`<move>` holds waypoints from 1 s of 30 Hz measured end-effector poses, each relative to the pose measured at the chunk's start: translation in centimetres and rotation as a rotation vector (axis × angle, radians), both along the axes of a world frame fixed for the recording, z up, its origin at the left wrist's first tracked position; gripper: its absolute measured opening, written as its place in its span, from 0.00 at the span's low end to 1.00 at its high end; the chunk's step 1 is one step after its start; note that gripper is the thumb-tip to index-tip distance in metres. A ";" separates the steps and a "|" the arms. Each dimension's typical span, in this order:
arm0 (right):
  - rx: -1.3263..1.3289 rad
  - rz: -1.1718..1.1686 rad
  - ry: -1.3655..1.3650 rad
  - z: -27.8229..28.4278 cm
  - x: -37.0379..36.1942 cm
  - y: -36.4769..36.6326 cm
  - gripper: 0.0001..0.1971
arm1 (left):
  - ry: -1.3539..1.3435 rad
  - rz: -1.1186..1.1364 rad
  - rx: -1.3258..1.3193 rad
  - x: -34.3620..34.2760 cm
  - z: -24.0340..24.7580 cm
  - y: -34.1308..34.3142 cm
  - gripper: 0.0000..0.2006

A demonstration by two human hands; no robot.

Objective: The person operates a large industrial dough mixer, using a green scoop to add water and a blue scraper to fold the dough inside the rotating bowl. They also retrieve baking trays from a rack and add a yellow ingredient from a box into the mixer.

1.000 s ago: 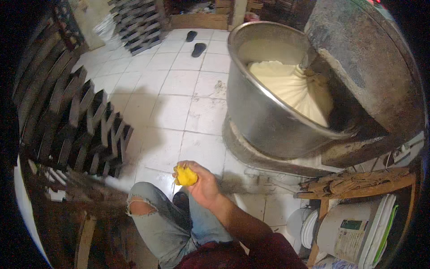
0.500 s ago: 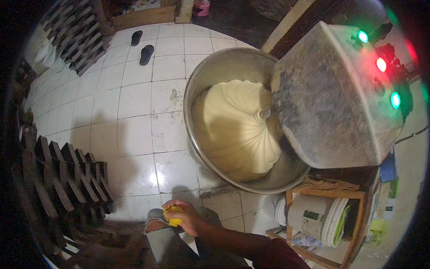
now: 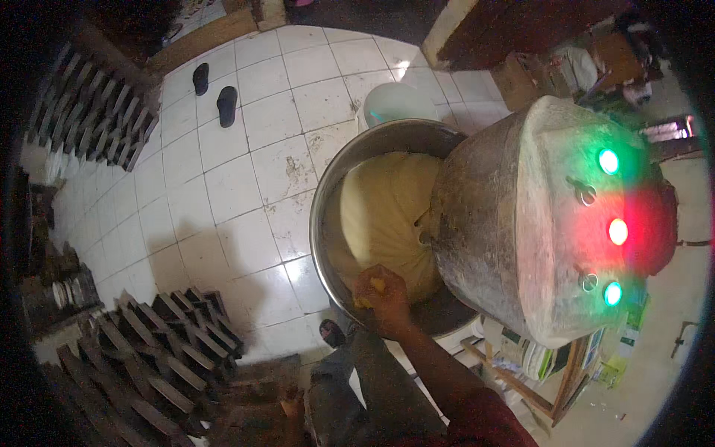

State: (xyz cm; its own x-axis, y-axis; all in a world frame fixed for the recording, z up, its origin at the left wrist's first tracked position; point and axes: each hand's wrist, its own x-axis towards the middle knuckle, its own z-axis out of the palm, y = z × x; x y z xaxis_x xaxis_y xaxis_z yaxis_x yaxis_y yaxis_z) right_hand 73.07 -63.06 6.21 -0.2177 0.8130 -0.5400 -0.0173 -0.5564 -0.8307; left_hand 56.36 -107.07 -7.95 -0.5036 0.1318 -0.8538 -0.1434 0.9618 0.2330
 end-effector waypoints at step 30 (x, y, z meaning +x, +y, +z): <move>0.570 0.318 -1.109 -19.8 -7.8 17.5 0.18 | -0.099 -0.125 0.001 -34.4 2.4 19.3 0.16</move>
